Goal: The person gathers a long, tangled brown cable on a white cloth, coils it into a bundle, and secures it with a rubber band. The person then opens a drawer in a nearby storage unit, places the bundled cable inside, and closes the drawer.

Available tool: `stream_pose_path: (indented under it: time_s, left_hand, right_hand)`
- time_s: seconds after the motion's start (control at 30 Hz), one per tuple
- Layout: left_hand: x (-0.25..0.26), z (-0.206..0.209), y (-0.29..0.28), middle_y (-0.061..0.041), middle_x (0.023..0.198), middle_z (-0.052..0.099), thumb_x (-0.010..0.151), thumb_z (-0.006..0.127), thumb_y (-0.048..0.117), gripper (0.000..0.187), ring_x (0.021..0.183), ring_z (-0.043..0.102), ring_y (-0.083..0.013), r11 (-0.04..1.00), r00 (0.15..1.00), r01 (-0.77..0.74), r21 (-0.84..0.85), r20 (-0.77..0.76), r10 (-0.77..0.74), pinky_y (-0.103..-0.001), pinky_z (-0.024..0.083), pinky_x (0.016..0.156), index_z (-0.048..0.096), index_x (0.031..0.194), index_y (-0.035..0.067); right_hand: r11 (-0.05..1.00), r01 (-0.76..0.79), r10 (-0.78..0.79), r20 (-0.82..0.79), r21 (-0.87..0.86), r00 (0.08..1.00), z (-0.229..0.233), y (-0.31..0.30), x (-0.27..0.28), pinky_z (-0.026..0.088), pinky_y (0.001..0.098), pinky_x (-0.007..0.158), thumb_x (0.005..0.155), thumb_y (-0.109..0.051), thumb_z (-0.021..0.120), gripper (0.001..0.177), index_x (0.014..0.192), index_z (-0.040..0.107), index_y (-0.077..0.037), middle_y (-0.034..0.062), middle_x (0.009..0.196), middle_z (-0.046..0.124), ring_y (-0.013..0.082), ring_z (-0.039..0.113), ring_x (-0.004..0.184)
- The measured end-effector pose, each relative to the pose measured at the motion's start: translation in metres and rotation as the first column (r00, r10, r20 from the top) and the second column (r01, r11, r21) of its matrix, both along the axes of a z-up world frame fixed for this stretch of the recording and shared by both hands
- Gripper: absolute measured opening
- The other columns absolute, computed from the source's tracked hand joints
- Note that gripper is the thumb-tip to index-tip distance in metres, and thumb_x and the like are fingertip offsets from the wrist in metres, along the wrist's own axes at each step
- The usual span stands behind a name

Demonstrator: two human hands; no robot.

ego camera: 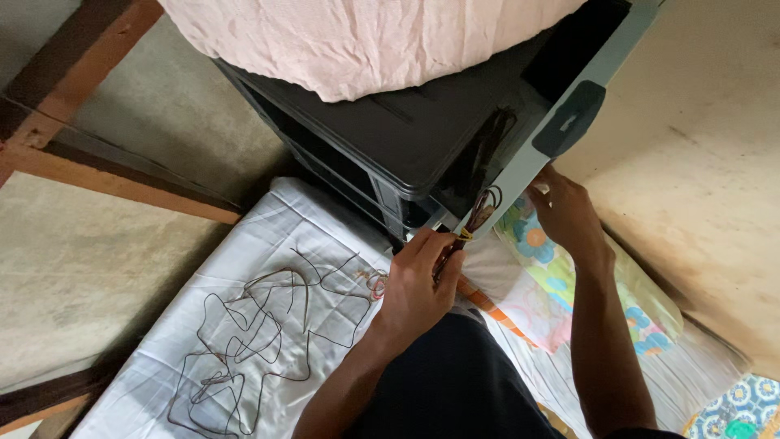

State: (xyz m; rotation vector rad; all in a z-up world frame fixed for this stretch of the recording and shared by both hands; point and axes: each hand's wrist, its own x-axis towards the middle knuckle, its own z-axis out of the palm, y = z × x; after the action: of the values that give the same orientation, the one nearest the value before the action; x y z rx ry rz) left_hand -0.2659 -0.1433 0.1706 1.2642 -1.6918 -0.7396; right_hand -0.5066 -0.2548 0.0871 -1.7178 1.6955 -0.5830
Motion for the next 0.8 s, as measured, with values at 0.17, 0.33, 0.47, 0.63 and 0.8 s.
stream_pose_path:
  time_s: [0.17, 0.33, 0.47, 0.63, 0.8]
  left_hand:
    - [0.003, 0.0, -0.001, -0.015, 0.093, 0.067, 0.095, 0.07, 0.003, 0.013, 0.072, 0.069, -0.0244, 1.0, 1.0, -0.018, -0.017, -0.004, 0.018, -0.034, 0.054, 0.06, 0.066, 0.104, -0.004]
    - [0.001, 0.0, -0.003, -0.014, 0.094, 0.066, 0.095, 0.07, 0.003, 0.013, 0.073, 0.069, -0.0222, 1.0, 1.0, -0.004, 0.008, -0.023, 0.004, -0.032, 0.055, 0.06, 0.065, 0.106, -0.004]
    - [0.0, 0.0, -0.005, -0.014, 0.093, 0.065, 0.096, 0.07, 0.003, 0.013, 0.071, 0.068, -0.0204, 1.0, 1.0, -0.003, -0.006, -0.006, 0.003, -0.031, 0.054, 0.059, 0.065, 0.105, -0.004]
    - [-0.003, -0.001, -0.008, -0.014, 0.092, 0.065, 0.097, 0.069, 0.004, 0.014, 0.069, 0.069, -0.018, 1.0, 1.0, -0.002, -0.013, 0.006, 0.002, -0.028, 0.054, 0.054, 0.065, 0.106, -0.006]
    - [-0.006, 0.003, -0.011, -0.014, 0.089, 0.065, 0.096, 0.069, 0.003, 0.013, 0.066, 0.067, -0.018, 1.0, 0.999, -0.013, -0.009, 0.035, 0.013, -0.029, 0.053, 0.052, 0.066, 0.104, -0.006]
  right_hand:
    - [0.922, 0.096, -0.122, -0.045, -0.375, 0.991, 0.015, 0.023, -0.011, 0.056, 0.0437, 0.081, 0.107, -0.002, 0.06, 0.017, 0.122, 0.067, 0.0, 0.0224, 0.111, 0.072, 0.0363, 0.071, 0.093]
    - [0.799, -0.005, 0.02, 0.019, -0.601, 1.0, 0.05, 0.034, -0.004, 0.053, 0.0353, 0.079, 0.103, 0.006, 0.058, 0.025, 0.124, 0.069, -0.002, 0.0211, 0.118, 0.067, 0.0347, 0.066, 0.102]
    - [0.702, -0.264, 0.243, -0.126, -0.662, 0.962, 0.063, 0.019, 0.009, 0.055, 0.042, 0.094, 0.104, -0.011, 0.059, 0.028, 0.13, 0.068, -0.003, 0.0183, 0.136, 0.067, 0.0343, 0.066, 0.116]
    - [0.744, -0.366, 0.272, -0.247, -0.56, 0.93, 0.065, 0.012, 0.019, 0.055, 0.0464, 0.09, 0.102, -0.034, 0.063, 0.044, 0.132, 0.07, -0.003, 0.0179, 0.136, 0.067, 0.0333, 0.065, 0.106]
    - [0.713, -0.435, 0.299, -0.323, -0.549, 0.898, 0.072, 0.008, 0.017, 0.057, 0.0453, 0.092, 0.092, -0.047, 0.068, 0.048, 0.122, 0.072, -0.01, 0.0148, 0.132, 0.066, 0.0327, 0.067, 0.114]
